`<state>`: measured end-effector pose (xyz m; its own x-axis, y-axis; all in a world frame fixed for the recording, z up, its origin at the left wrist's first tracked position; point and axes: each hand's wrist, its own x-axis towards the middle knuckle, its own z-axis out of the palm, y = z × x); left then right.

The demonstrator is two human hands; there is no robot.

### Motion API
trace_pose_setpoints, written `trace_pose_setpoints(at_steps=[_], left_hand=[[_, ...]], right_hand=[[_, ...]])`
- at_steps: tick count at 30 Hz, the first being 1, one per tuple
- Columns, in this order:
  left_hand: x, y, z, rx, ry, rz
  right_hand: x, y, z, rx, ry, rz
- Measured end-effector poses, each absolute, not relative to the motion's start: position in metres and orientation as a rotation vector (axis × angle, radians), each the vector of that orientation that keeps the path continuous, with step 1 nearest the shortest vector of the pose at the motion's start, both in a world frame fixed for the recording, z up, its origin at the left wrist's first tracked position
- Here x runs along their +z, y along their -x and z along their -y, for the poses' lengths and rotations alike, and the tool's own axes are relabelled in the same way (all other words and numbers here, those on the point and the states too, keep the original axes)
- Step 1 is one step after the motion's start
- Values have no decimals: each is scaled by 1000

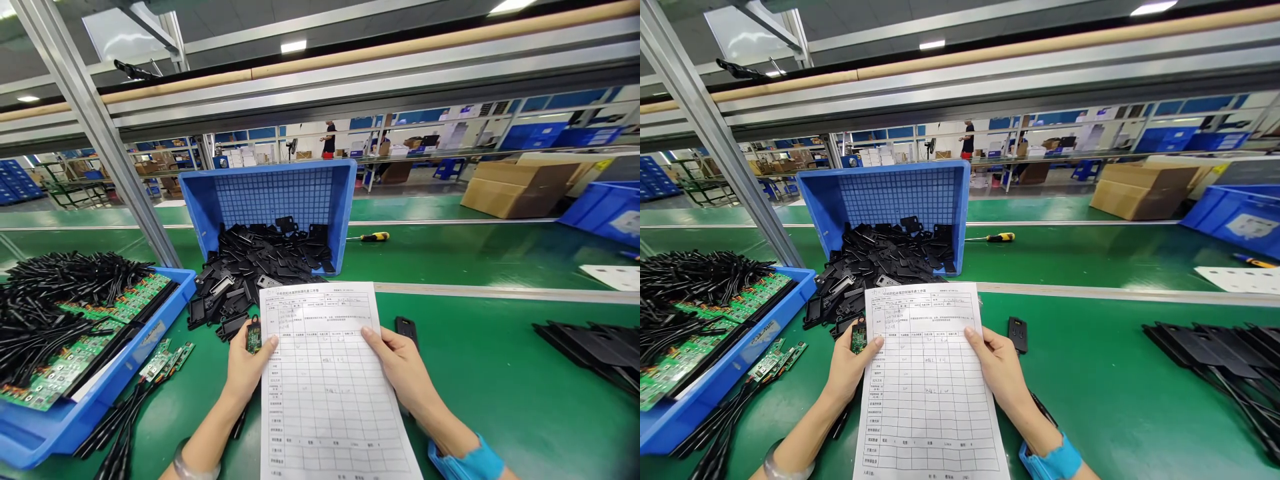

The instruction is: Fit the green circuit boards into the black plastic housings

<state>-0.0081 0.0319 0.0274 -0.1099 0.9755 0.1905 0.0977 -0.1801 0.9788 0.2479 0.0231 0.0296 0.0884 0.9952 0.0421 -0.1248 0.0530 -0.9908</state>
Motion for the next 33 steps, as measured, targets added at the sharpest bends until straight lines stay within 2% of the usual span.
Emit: trace_pose_setpoints(at_steps=[33], left_hand=[[30,10,-32,1387,-1360,-1289]], right_hand=[[30,-246,-21,1147,1083,1089]])
